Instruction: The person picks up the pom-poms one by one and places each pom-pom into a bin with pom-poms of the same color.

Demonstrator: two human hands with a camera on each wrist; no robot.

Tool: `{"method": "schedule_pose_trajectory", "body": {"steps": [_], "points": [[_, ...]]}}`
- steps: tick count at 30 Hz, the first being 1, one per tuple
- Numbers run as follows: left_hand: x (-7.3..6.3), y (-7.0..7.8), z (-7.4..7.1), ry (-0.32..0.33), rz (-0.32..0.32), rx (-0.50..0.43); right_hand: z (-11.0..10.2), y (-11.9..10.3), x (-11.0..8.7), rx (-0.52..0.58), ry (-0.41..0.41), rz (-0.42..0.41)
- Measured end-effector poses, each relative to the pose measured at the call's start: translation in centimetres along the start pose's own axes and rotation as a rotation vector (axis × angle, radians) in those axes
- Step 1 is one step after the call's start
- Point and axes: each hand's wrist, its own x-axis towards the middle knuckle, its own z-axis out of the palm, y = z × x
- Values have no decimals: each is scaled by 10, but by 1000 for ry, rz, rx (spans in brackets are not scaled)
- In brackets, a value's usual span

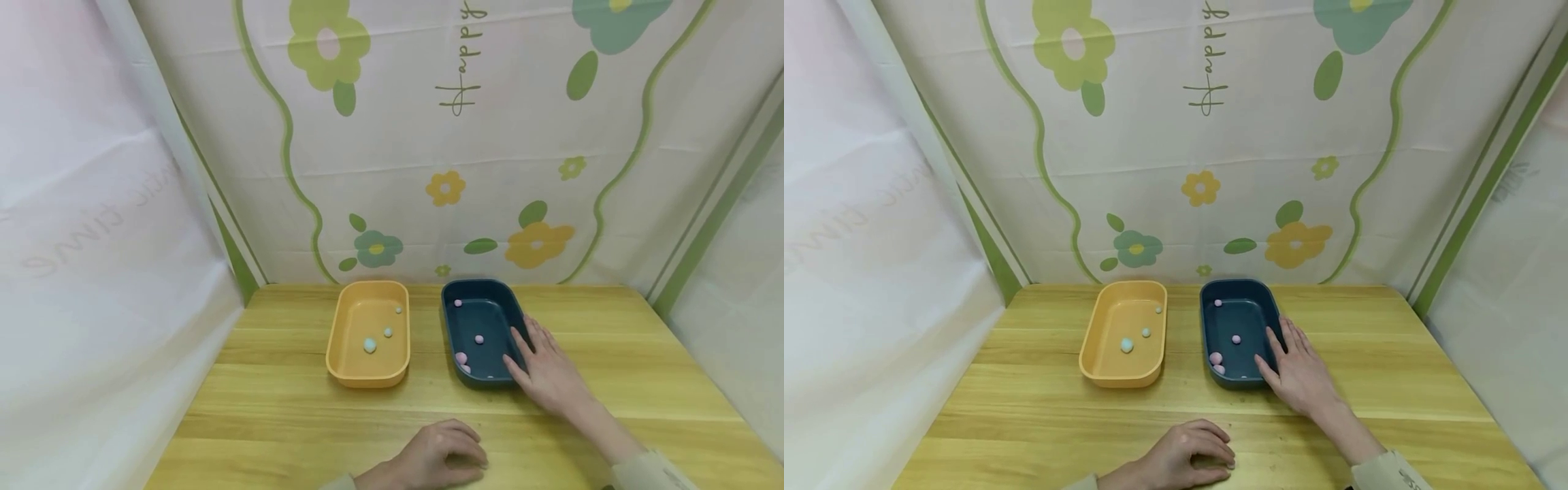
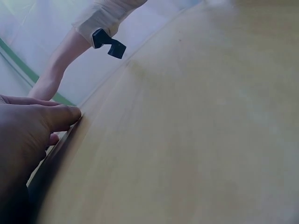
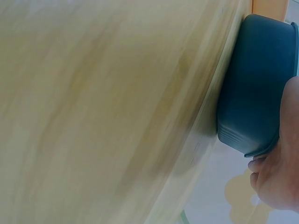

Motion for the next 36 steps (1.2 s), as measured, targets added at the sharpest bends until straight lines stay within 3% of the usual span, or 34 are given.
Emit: {"method": "schedule_pose_trajectory", "body": {"steps": [10, 18, 25, 31, 36], "points": [[-1, -1, 2, 54, 31, 107, 0, 0, -1, -2, -3, -1], [-1, 0, 0, 93, 3, 44, 0, -1, -1, -4, -5, -4], [0, 3, 0, 145, -65, -102, -2, -2, -2, -10, -12, 1], [0, 5, -6, 171, -102, -101, -2, -3, -2, -8, -10, 5], [3, 4, -13, 204, -87, -52, -2, -3, -1, -10, -5, 5]]}}
